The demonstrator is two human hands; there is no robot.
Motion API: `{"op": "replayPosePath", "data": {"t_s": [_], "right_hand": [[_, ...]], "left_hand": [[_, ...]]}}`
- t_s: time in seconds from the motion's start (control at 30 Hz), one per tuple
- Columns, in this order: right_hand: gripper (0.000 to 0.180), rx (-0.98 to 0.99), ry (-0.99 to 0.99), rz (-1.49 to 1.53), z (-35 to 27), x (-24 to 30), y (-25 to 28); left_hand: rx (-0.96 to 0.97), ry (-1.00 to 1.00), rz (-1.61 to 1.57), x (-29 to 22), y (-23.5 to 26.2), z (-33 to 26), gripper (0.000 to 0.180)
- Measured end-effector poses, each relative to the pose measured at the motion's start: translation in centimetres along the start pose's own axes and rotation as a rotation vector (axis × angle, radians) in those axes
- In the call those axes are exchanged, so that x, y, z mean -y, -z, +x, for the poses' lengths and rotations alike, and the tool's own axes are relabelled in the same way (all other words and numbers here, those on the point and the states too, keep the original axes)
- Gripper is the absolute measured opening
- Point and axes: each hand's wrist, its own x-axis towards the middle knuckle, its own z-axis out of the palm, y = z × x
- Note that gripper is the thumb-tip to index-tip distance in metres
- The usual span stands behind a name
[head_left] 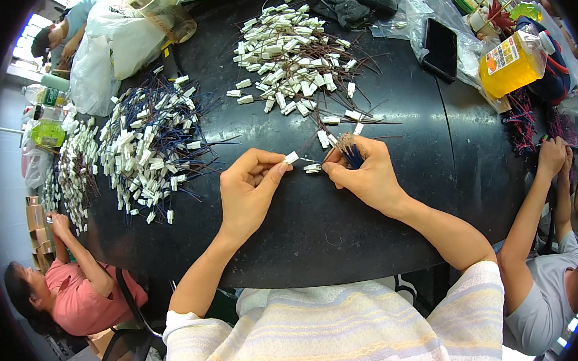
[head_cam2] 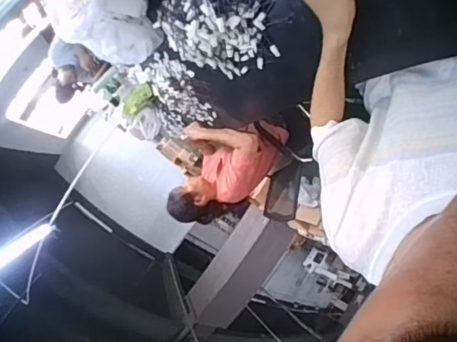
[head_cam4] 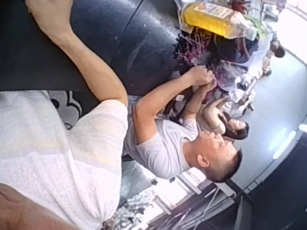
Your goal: The person assembles small electronic connectors with colored wires by hand at a workbench.
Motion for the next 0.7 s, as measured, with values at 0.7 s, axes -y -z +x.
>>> {"op": "replayPosePath", "data": {"t_s": [0.7], "right_hand": [[0.006, 0.082, 0.08, -0.009, -0.1, -0.2, 0.5]], "left_hand": [[0.068, -0.111, 0.103, 0.4, -1.0, -1.1, 0.009]]}}
